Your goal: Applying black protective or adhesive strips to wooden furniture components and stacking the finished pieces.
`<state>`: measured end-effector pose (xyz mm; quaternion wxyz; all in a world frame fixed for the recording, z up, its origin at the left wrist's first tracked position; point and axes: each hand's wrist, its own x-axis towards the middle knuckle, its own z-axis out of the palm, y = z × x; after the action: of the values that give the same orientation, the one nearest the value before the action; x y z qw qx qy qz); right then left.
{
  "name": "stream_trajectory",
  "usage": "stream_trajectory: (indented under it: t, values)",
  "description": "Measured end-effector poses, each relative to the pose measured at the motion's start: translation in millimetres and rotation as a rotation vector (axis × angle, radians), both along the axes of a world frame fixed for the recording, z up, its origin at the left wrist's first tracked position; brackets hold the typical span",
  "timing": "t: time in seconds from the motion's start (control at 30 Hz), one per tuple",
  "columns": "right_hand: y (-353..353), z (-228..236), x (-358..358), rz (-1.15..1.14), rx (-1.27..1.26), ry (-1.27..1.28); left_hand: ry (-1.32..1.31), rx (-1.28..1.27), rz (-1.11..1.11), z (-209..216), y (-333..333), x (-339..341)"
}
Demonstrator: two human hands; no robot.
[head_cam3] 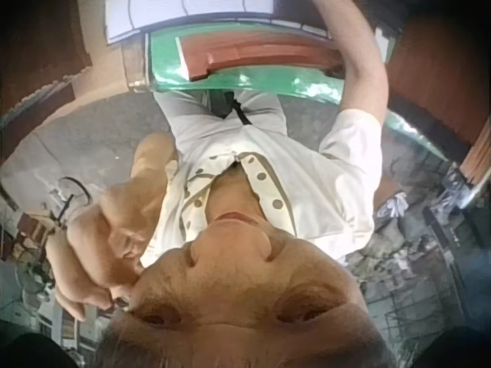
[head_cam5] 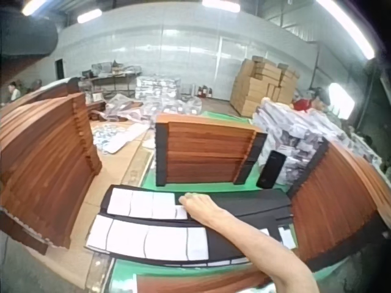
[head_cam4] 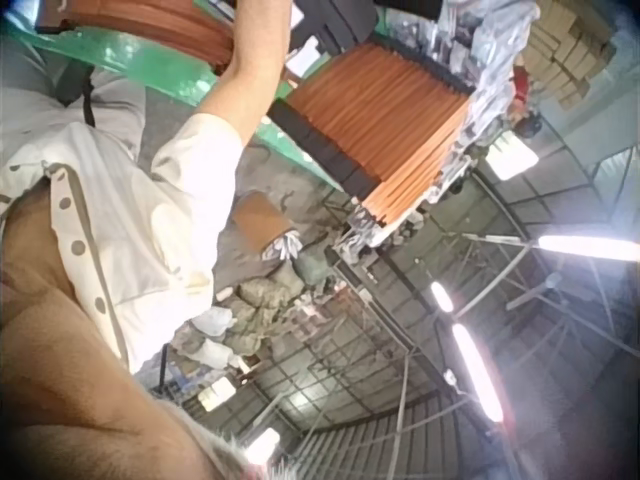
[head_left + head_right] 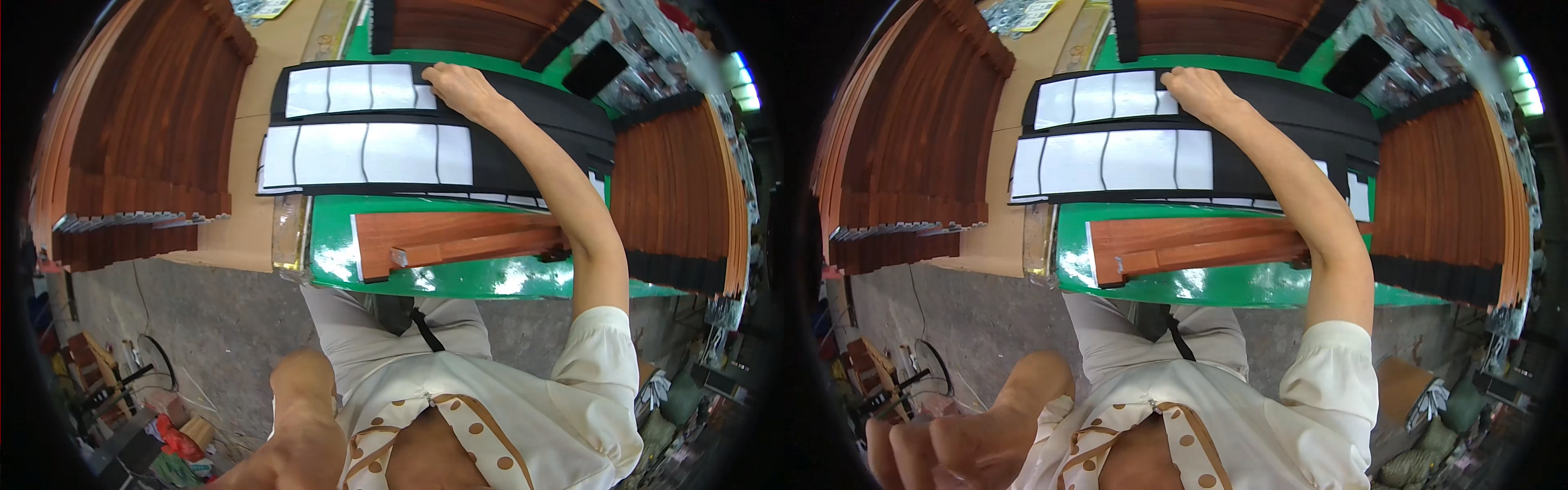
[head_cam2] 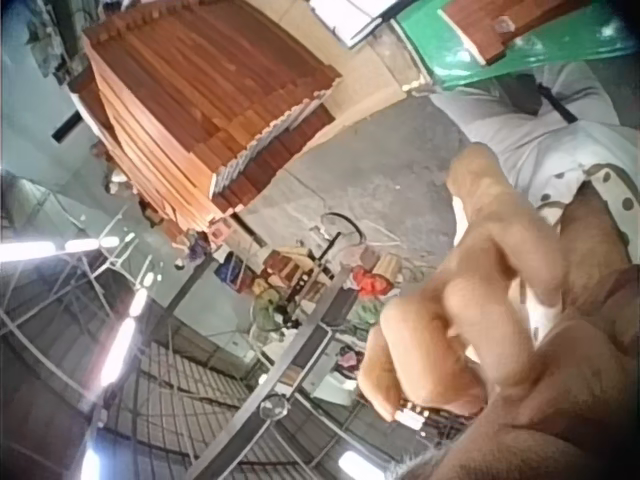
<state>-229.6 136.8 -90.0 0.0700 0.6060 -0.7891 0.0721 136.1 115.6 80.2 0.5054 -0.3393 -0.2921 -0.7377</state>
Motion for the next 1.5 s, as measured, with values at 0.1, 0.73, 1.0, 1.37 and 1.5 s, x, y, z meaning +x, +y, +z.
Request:
stream_trajectory:
  t: [0.1,0.73,1.0,1.37,1.5]
  values:
    - [-12.2,-5.2,-2.5,0.017,0.038,0.047,0.042,-0.018,-0.152,-6.6,-16.2,7.3]
    - [-24.2,-8.9,-15.0,-0.148,-0.060,-0.116,-1.500,-1.348,0.946,-190.0,-119.9,-171.2]
    - [16.4,73.1,69.6,0.106,-0.414,-0.418,-1.320,-0.570,0.694,-118.6,-93.2,-144.4]
    - [87.3,107.9,163.9,0.277,-0.505,-0.288,-1.297,-0.549,0.407,-78.8,-35.9,-72.1]
    - [104.7,117.3,180.7,0.261,-0.452,-0.480,-1.163,-0.706,0.522,-73.9,-25.5,-51.1]
